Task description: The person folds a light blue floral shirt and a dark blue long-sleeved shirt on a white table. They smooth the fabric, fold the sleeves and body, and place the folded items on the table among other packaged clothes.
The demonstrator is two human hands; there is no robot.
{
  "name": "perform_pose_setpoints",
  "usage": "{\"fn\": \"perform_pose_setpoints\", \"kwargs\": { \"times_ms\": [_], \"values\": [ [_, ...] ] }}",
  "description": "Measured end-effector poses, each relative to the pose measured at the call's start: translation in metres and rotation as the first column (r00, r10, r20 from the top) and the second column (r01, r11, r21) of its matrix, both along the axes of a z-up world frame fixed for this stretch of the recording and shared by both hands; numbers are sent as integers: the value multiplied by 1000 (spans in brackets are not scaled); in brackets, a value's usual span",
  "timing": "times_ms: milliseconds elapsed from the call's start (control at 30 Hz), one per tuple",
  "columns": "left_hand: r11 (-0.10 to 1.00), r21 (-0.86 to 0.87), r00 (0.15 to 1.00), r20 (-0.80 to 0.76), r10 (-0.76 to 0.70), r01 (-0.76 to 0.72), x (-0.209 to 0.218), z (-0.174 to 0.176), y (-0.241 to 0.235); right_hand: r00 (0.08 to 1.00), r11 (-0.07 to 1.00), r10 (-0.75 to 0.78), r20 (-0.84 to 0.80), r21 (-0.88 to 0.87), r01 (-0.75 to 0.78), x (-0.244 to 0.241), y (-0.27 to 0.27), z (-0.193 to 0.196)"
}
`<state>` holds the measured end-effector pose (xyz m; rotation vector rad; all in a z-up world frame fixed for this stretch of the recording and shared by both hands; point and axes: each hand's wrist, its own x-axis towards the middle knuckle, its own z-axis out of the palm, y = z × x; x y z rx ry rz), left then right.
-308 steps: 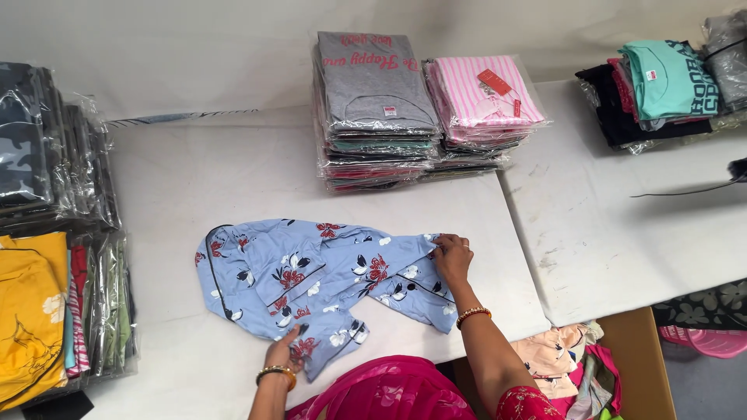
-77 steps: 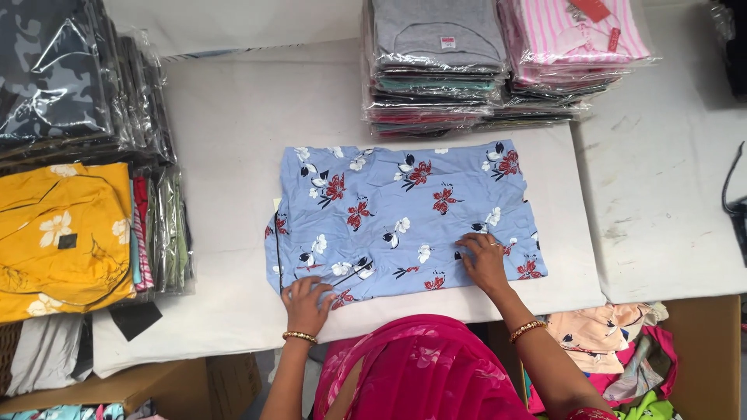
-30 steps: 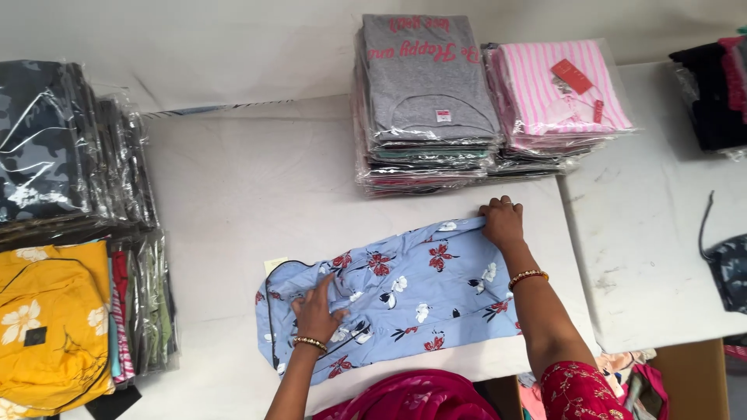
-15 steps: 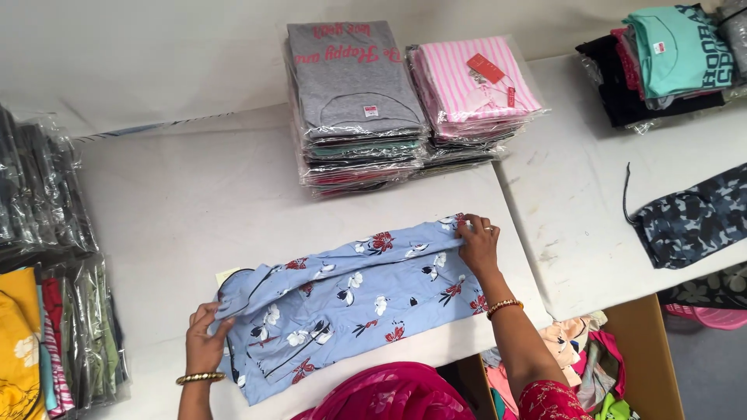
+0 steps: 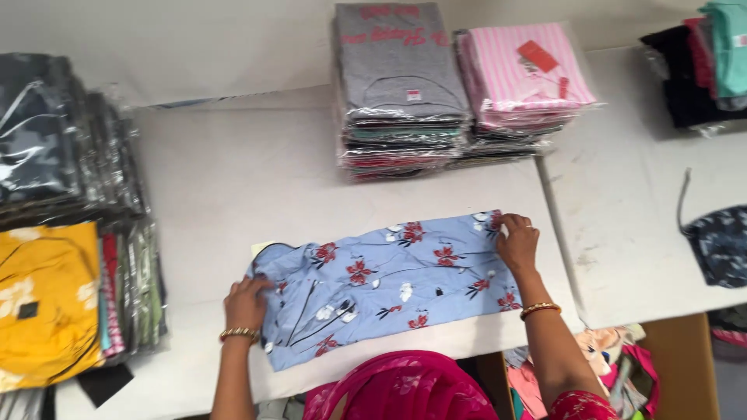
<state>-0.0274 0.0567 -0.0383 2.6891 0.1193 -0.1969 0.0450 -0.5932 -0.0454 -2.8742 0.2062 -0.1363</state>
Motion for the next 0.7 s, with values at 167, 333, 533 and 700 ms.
{"fn": "perform_pose_setpoints", "kwargs": {
  "times_ms": [167, 333, 533, 700],
  "values": [
    [994, -1, 994, 4, -107, 107, 72, 23, -33, 965, 975, 220, -140, 32, -218, 49, 42, 4],
    [948, 73, 867, -432, -249, 308, 108, 69, -58, 887, 957, 196, -417, -117, -266, 61, 44, 10],
    [911, 199, 786, -591, -182, 360, 89, 23, -2, 855, 966, 93, -510, -163, -202, 52, 4, 6],
    [993, -102, 846, -533, -1, -63, 76, 4, 54, 847, 910, 59, -528, 378, 172, 49, -28, 0]
  ]
}}
